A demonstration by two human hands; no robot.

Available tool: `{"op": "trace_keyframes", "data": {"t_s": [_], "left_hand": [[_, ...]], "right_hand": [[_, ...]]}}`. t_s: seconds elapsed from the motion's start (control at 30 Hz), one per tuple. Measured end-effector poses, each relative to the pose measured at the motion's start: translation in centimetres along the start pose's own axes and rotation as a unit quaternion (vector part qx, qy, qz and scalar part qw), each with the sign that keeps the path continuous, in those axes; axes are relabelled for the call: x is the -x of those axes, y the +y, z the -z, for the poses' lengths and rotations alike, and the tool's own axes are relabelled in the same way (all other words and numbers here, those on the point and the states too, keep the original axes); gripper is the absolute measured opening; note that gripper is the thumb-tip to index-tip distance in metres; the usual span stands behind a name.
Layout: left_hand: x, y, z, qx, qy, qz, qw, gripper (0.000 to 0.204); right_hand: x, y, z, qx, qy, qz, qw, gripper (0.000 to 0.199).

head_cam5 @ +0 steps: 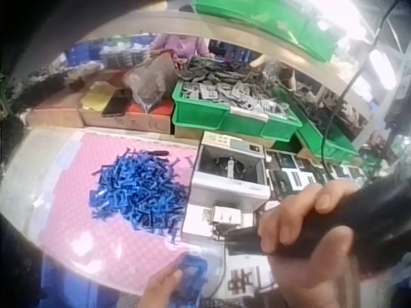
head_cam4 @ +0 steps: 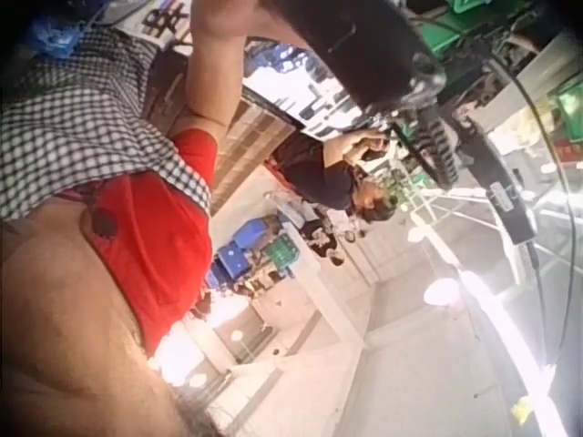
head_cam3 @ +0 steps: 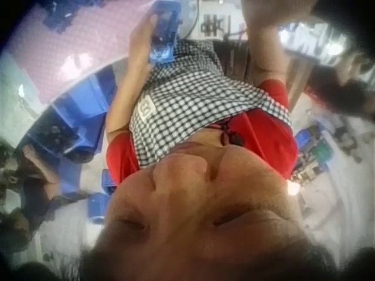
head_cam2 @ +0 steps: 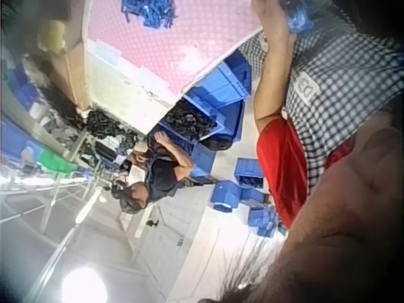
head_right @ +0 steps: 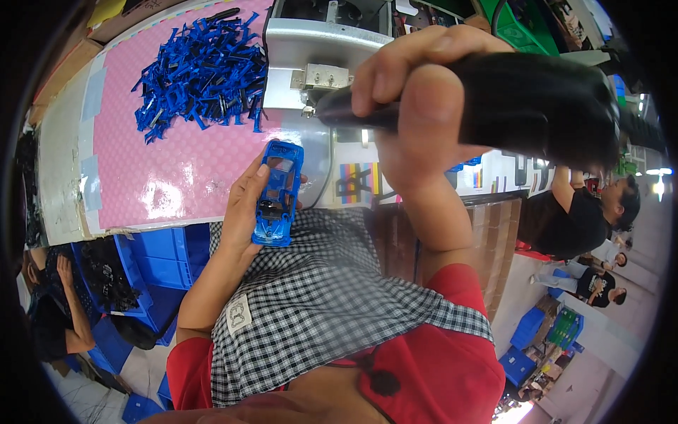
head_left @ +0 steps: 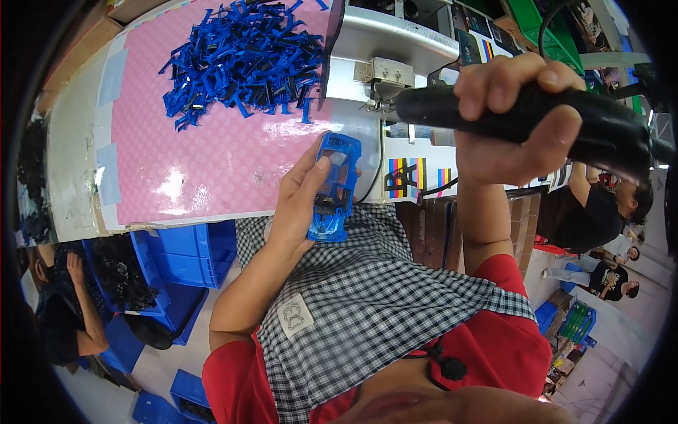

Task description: The person attaches plastic parts onto toy car bodies by hand, fastens them using a handheld heating tool, and places the assembled toy cars on the table.

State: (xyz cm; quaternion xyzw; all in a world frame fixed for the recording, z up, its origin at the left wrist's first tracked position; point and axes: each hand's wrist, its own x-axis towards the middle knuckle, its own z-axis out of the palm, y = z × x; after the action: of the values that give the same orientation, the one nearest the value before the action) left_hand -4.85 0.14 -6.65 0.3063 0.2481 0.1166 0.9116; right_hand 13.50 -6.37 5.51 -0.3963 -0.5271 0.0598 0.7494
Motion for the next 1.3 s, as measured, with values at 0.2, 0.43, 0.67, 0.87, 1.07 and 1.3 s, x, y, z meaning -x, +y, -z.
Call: {"op": "trace_keyframes", "data": {"t_s": [0.2,0.43,0.67,0.87,1.07,1.3], "left_hand": [[-0.1,0.1,-0.1,-0.01,0.01,0.005,1.0,0.048],[-0.3,0.2,0.1,0.01,0.002,0.009,1.0,0.046],[-0.2,0.6,-0.1,0.022,0.007,0.012,1.0,0.044],[-0.2,0.5,0.2,0.027,0.004,0.019,0.999,0.044],[-0.2,0.8,-0.2,0.041,0.016,0.019,0.999,0.046],[-0.2,0.9,-0.4,0.035,0.018,0.018,0.999,0.047]], "right_hand": [[0.2,1.6,0.0,0.06,0.053,0.01,0.997,0.025],[1.9,0.6,-1.6,0.048,0.015,-0.087,0.995,0.028],[3.8,1.9,-3.3,0.055,0.023,-0.086,0.994,0.041],[3.9,3.0,-4.0,0.048,-0.018,-0.088,0.995,0.042],[3.7,3.1,-4.0,0.048,-0.022,-0.101,0.993,0.041],[3.4,3.0,-3.7,0.027,-0.033,-0.118,0.992,0.041]]}}
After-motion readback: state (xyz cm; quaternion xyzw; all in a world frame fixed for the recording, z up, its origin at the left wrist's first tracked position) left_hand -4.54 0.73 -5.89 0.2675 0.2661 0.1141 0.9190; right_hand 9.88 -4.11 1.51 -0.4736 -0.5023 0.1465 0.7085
